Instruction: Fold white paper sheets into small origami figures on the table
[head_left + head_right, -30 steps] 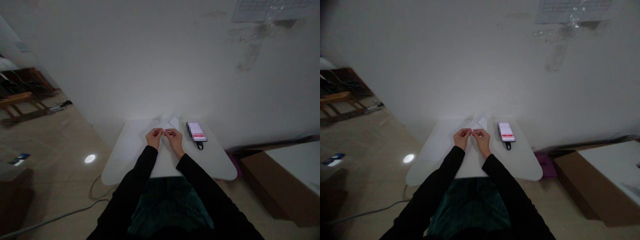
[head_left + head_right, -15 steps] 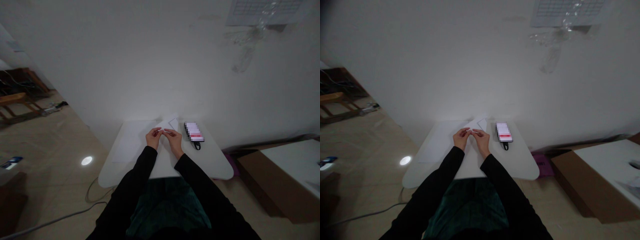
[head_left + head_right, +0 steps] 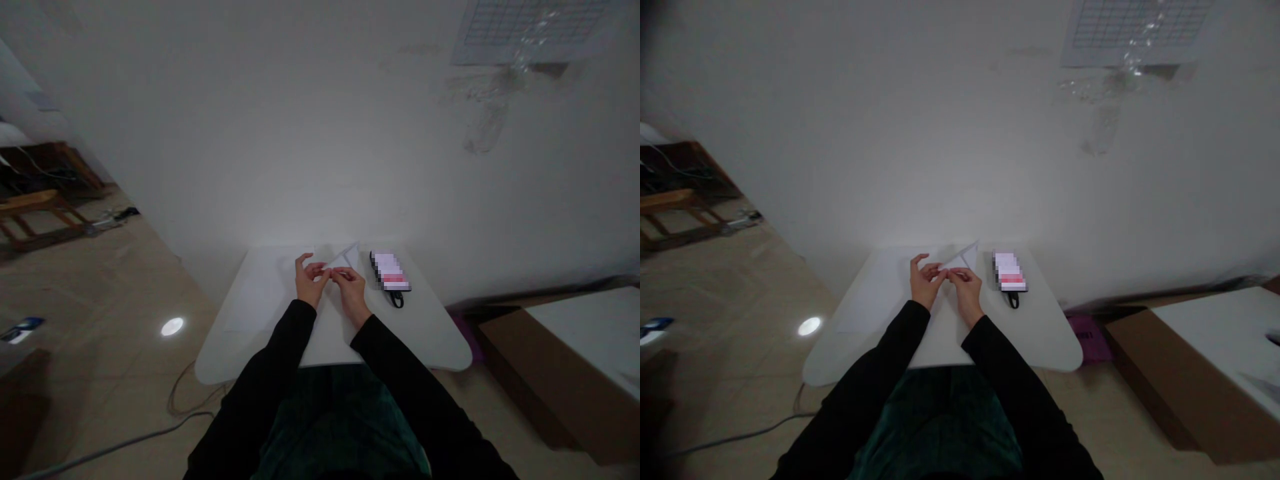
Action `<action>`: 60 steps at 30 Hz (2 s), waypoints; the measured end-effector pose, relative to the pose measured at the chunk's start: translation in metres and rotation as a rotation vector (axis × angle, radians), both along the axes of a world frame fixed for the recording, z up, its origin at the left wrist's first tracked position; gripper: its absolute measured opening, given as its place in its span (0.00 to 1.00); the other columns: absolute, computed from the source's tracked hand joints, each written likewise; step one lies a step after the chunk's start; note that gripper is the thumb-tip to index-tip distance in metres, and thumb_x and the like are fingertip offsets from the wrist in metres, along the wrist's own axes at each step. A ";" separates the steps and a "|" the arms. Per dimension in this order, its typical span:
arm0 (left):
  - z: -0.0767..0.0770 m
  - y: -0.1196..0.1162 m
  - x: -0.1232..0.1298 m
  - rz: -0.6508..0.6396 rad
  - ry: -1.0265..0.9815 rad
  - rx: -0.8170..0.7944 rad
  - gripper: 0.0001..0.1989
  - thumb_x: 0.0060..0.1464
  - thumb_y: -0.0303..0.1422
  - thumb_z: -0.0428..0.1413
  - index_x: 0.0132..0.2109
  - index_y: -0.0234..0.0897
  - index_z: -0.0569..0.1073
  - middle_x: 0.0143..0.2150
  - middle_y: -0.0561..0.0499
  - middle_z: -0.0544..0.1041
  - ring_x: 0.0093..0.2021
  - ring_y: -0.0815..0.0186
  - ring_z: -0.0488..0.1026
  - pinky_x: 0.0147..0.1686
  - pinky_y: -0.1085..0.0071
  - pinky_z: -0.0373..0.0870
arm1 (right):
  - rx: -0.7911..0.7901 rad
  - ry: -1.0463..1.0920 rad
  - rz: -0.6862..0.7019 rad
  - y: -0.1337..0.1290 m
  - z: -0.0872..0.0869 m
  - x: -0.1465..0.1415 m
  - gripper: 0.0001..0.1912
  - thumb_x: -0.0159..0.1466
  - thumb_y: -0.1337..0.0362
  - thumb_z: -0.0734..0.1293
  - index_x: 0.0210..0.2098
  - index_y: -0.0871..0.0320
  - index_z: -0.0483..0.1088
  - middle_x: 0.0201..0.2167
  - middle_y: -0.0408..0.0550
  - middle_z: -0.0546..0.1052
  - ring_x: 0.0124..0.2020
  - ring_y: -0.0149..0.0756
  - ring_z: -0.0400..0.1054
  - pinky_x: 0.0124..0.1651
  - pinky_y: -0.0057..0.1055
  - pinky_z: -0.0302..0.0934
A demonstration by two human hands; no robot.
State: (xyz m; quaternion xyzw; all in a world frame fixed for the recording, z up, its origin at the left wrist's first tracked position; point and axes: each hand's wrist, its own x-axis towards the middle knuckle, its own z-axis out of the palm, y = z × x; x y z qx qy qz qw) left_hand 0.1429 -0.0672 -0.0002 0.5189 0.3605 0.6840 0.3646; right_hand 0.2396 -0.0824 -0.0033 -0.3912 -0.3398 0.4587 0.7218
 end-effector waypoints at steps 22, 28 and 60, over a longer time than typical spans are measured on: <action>0.005 0.007 -0.018 -0.057 -0.266 -0.315 0.17 0.36 0.39 0.66 0.22 0.34 0.67 0.23 0.48 0.76 0.28 0.63 0.76 0.32 0.69 0.71 | 0.212 -0.491 -0.468 -0.025 0.021 0.056 0.03 0.56 0.66 0.63 0.32 0.55 0.64 0.39 0.48 0.74 0.43 0.37 0.68 0.50 0.38 0.60; 0.001 0.013 -0.017 -0.106 -0.042 -0.269 0.16 0.37 0.40 0.66 0.23 0.33 0.70 0.23 0.49 0.76 0.23 0.66 0.73 0.27 0.71 0.69 | 0.022 -0.118 0.063 0.001 0.022 0.108 0.20 0.56 0.49 0.67 0.35 0.61 0.71 0.31 0.53 0.78 0.31 0.38 0.74 0.37 0.36 0.67; -0.010 0.028 -0.036 0.263 0.011 -0.140 0.17 0.46 0.37 0.59 0.43 0.34 0.70 0.25 0.53 0.74 0.26 0.69 0.72 0.30 0.73 0.68 | 0.055 -0.141 0.059 0.019 0.000 0.027 0.19 0.50 0.51 0.72 0.30 0.58 0.67 0.20 0.40 0.74 0.22 0.33 0.70 0.32 0.34 0.70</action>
